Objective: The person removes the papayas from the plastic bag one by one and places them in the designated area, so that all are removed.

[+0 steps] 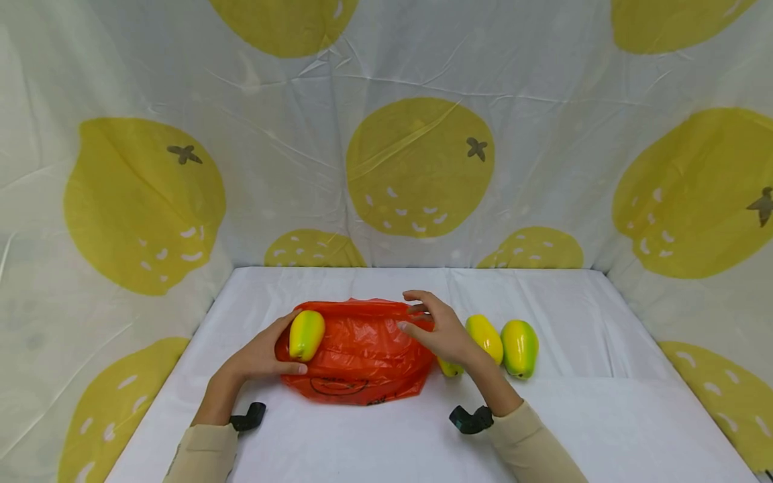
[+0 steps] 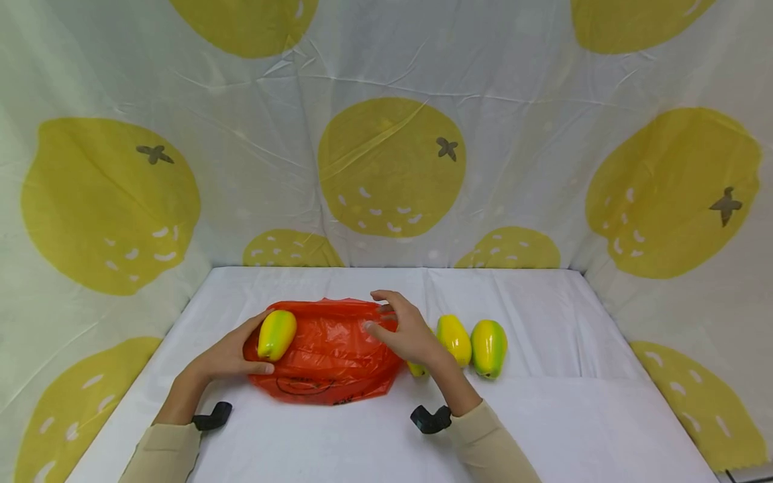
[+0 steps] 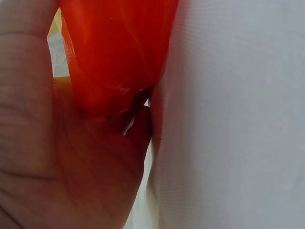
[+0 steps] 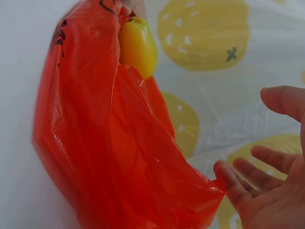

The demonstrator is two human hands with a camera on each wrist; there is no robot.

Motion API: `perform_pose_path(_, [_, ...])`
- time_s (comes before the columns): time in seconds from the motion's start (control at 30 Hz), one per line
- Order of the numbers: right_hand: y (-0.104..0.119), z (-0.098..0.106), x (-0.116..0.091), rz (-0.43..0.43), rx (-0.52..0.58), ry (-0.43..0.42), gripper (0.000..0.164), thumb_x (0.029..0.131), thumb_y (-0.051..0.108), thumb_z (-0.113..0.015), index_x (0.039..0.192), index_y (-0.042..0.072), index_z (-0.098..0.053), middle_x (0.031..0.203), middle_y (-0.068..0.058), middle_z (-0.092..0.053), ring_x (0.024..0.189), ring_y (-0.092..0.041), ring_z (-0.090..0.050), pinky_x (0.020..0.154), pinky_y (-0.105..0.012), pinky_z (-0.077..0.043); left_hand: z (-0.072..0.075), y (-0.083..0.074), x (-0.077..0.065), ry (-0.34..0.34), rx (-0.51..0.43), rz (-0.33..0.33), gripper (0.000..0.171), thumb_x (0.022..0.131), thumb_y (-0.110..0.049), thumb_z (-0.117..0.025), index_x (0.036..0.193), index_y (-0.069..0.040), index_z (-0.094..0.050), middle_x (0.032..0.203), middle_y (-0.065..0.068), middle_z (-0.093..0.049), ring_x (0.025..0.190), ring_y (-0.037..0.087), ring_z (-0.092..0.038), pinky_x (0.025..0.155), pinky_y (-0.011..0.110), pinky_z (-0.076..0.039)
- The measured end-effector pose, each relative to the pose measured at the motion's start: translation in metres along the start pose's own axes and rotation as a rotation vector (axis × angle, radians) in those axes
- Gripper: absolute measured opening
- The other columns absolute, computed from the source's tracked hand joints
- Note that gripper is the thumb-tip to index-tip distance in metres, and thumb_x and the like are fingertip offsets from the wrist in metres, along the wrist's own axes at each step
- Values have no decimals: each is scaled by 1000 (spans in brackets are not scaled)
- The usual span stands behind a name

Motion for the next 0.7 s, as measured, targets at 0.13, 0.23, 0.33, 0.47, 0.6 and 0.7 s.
perform_pose_path(0.13, [-1, -10, 6, -10, 11, 22, 59, 96, 37, -71, 148, 25, -47, 152, -9, -50, 130, -37, -58, 105, -52, -54, 0, 1, 0, 3, -16, 3, 122, 70, -55, -89, 163, -12, -23, 160, 17, -39, 143, 41, -42, 115, 69, -36])
perform_pose_path(0.23, [0, -18, 10, -10, 7, 34, 59, 96, 37, -71, 149, 23, -47, 153, -12, -50, 129, -35, -59, 105, -51, -54, -1, 1, 0, 7, -21, 2, 122, 70, -55, -89, 163, -12, -23, 161, 17, -38, 144, 41, -41, 115, 69, -36])
perform_pose_path(0.33, [1, -26, 14, -26, -2, 42, 62, 96, 40, -71, 151, 21, -46, 154, -12, -49, 129, -31, -59, 104, -50, -55, 1, 2, 0, 8, -28, 4, 121, 71, -54, -89, 163, -12, -23, 161, 15, -38, 144, 39, -41, 116, 68, -36])
perform_pose_path(0.47, [3, -37, 18, -49, 0, 57, 66, 96, 41, -70, 152, 19, -44, 153, -11, -49, 129, -30, -58, 104, -50, -55, 2, 1, 0, 5, -38, -5, 117, 73, -53, -87, 163, -13, -23, 161, 15, -39, 143, 39, -41, 116, 68, -36])
perform_pose_path(0.6, [5, -45, 22, -50, -9, 65, 67, 96, 43, -70, 152, 17, -45, 151, -9, -51, 129, -31, -59, 105, -52, -54, 2, 0, 0, 7, -49, -3, 116, 75, -53, -87, 164, -15, -23, 162, 14, -38, 145, 39, -40, 117, 68, -35])
perform_pose_path(0.7, [9, -49, 24, -27, -45, 63, 68, 96, 45, -70, 152, 16, -45, 150, -8, -52, 129, -32, -59, 105, -51, -53, 1, 0, 0, 9, -55, 1, 116, 75, -54, -86, 164, -16, -22, 163, 14, -36, 145, 40, -39, 116, 68, -35])
Point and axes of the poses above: each hand's wrist, its own x-axis towards the middle knuckle, its own z-axis out of the back of the hand, y = z × x, the point moved 9 cm from there along x, towards the middle knuckle
